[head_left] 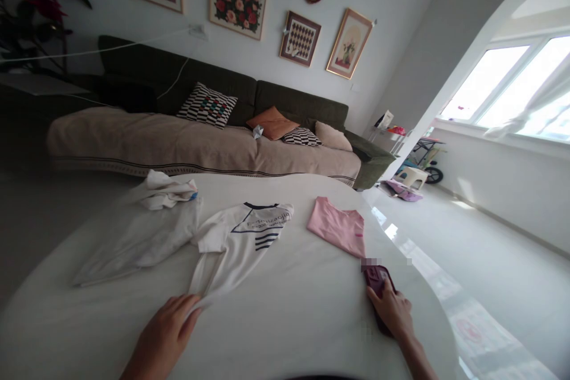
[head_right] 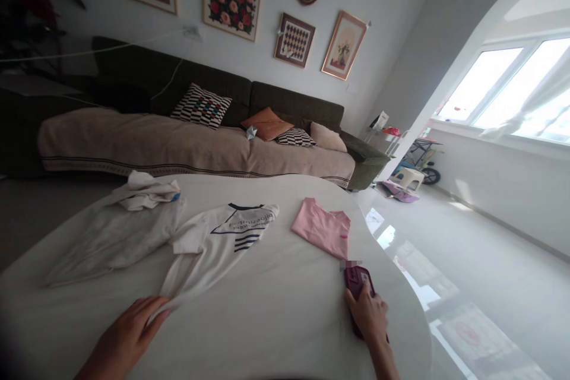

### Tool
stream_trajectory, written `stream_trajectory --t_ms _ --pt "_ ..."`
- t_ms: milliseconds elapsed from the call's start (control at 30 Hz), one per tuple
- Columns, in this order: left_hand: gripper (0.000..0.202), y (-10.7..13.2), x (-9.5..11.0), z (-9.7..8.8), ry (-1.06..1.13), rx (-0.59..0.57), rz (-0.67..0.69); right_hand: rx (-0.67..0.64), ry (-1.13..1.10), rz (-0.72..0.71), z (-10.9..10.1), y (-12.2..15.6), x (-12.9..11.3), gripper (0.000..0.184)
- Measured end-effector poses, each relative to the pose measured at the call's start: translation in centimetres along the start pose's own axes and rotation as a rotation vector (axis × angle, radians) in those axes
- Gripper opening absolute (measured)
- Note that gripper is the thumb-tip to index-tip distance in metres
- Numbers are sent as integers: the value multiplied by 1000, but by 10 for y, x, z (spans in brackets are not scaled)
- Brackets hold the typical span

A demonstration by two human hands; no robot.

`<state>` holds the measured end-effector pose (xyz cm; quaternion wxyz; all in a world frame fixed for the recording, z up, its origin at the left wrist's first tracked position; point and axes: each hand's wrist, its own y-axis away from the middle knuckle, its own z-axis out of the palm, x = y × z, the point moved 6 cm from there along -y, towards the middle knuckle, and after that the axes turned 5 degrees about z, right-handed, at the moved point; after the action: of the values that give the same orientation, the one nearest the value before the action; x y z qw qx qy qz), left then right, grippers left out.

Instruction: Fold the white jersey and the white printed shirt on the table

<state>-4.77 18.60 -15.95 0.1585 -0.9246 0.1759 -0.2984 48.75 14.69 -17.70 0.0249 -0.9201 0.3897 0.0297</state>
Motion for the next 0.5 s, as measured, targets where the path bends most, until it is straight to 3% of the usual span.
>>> stream_trajectory --t_ms 200,333,400,500 --pt "32 -19 15 -22 0 -50 -194 -15 -6 34 11 3 8 71" --pt "42 -54 38 -42 275 97 -209 47 -55 72 -9 17 -1 70" --pt "41 -79 57 -52 499 168 -194 95 -162 -57 -29 33 -28 68" --pt "26 -117 99 -62 989 138 -207 63 -360 -445 -61 76 -99 60"
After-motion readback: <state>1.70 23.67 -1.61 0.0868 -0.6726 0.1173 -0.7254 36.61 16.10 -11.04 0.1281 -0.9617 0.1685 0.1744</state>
